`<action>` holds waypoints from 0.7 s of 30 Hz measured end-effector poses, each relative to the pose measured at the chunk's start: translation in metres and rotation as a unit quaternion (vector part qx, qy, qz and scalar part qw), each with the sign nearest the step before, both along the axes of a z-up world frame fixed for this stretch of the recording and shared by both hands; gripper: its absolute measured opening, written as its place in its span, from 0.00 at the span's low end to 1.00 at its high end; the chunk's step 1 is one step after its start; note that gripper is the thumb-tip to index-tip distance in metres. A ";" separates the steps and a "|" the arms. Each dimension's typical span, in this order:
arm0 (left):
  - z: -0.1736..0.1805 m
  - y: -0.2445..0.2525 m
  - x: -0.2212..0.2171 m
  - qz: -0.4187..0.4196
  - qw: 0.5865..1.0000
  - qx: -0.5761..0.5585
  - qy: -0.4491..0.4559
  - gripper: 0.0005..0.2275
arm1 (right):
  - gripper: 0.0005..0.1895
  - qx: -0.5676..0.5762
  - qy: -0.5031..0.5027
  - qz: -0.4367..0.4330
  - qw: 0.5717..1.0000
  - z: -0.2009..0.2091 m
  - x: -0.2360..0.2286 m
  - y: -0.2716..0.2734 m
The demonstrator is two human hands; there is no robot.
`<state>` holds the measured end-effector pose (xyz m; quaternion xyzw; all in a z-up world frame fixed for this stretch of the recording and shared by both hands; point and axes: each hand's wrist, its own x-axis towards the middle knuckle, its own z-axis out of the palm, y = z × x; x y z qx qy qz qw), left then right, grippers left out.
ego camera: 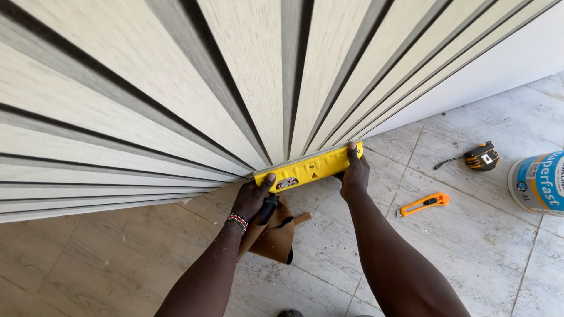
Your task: Applying a decorative slatted panel to a furniture piece, smoothing it with a spreader, and trimming the edges with a utility knife.
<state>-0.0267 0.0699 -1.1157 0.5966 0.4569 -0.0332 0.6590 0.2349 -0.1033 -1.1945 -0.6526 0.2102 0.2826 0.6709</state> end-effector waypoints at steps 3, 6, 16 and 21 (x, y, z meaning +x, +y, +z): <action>-0.014 0.001 0.007 0.006 1.000 -0.005 0.007 0.36 | 0.44 -0.025 0.000 0.009 1.000 -0.016 0.011 -0.001; -0.024 0.000 0.005 0.013 1.000 -0.017 0.020 0.36 | 0.44 -0.063 0.010 0.020 0.998 -0.010 0.006 -0.001; -0.047 0.002 0.016 -0.009 0.998 -0.015 0.065 0.42 | 0.47 -0.150 0.019 0.030 0.988 -0.002 0.007 0.006; -0.047 0.002 0.014 -0.015 0.996 -0.016 0.083 0.43 | 0.45 -0.182 0.018 0.034 0.982 -0.009 0.007 0.007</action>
